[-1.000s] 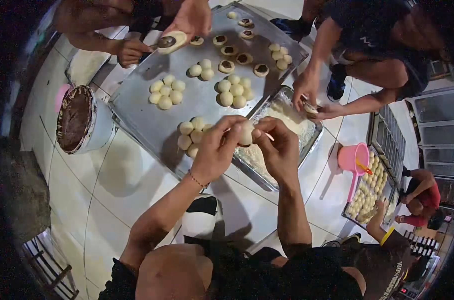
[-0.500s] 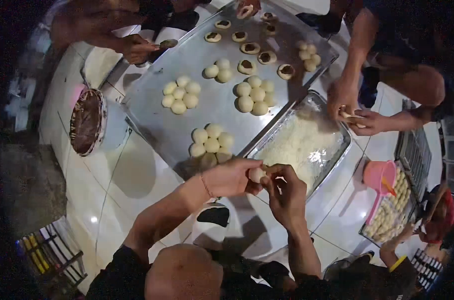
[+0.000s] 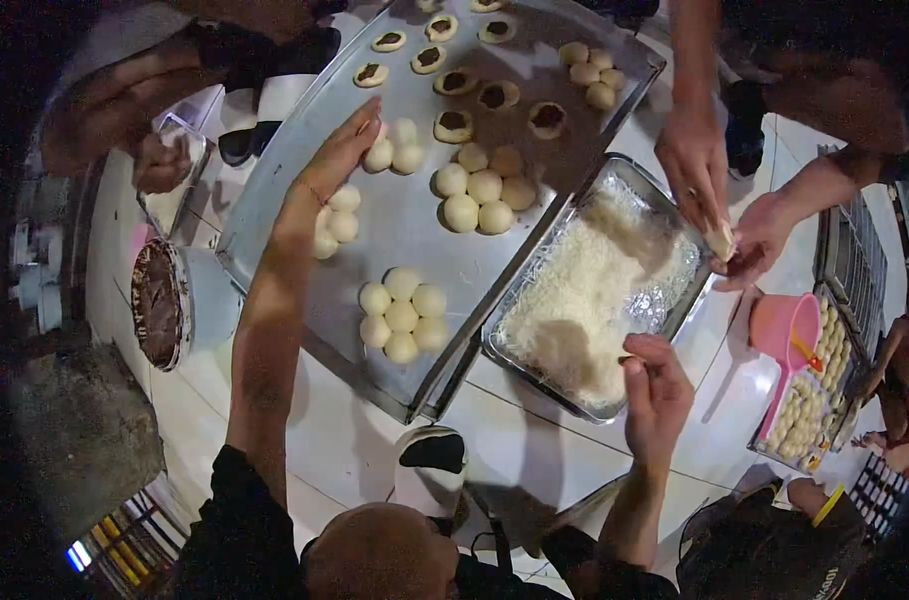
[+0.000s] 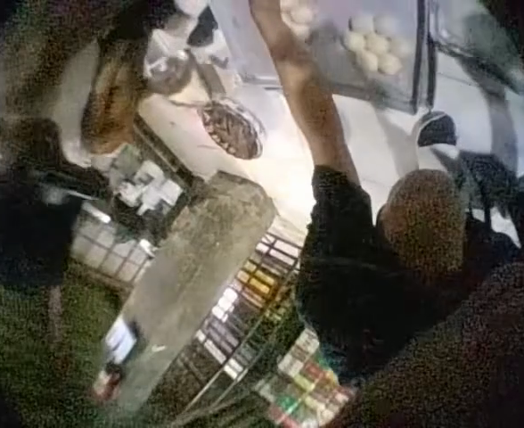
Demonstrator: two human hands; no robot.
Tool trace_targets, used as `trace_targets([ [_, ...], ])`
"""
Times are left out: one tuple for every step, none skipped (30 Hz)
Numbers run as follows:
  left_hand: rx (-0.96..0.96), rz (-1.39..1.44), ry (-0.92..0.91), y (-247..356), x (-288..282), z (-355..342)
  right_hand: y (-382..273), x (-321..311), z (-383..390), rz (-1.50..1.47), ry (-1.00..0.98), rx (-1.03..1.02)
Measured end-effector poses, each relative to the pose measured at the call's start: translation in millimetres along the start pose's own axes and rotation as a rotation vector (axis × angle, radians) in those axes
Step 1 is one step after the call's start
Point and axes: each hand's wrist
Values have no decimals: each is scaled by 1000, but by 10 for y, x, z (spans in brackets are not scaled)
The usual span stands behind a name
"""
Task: Filling and shaping dough balls into buns on a production floor.
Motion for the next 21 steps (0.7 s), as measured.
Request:
trace_targets([
  [-32,95,-70,-2,7,-3,17,-93,-63,-19,73,67],
  [-33,97,-67,-2,2,-1,111,-172,-151,29,146,85],
  [-30,7,-66,44,105,-11,268,-230,-226,83,228,101],
  [-27,-87,-60,111,164,-17,552,-207,-259,90,229,97],
  [-23,-178,-51,182,237,-43,922,-171,-300,268,122,25],
  [-26,-277,-35,236,215,-31,1096,-133,-347,440,4,-47],
  [-30,-371,-20,267,225,-41,1034,-127,-382,449,-4,-52],
  [-35,-464,-7,313,248,-96,960,-127,-406,474,-40,20],
  [-37,-562,7,367,249,-94,868,-96,-448,495,-74,90],
  [-39,-661,21,427,277,-118,790,-63,-480,516,-107,161],
  [-42,-759,33,487,322,-142,750,-33,-501,536,-139,232],
  [-34,-846,32,560,393,-76,749,-45,-484,547,-123,234],
  [-25,-932,30,626,514,-4,790,-62,-464,618,-131,154],
  [-16,-1023,33,726,610,66,842,-69,-447,685,-143,71],
  [-6,-1106,35,829,769,136,859,-103,-421,760,-153,-8],
  [7,-1185,36,900,863,135,860,-163,-388,839,-161,-85],
  [5,-1184,42,878,848,119,764,-123,-399,841,-164,-90],
  [60,-1261,71,798,833,34,647,-108,-419,779,-89,-27],
  [112,-1328,91,652,860,-50,489,-104,-418,725,-14,46],
  [176,-1395,116,576,879,-130,324,-105,-410,668,71,113],
  [239,-1463,143,484,889,-155,232,-114,-382,607,154,176],
])
Point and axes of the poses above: each hand's wrist, its own z-axis away from the middle knuckle, its own x-axis out of the palm, y = z × x, and after that the axes turned 6 degrees about -y, right-handed
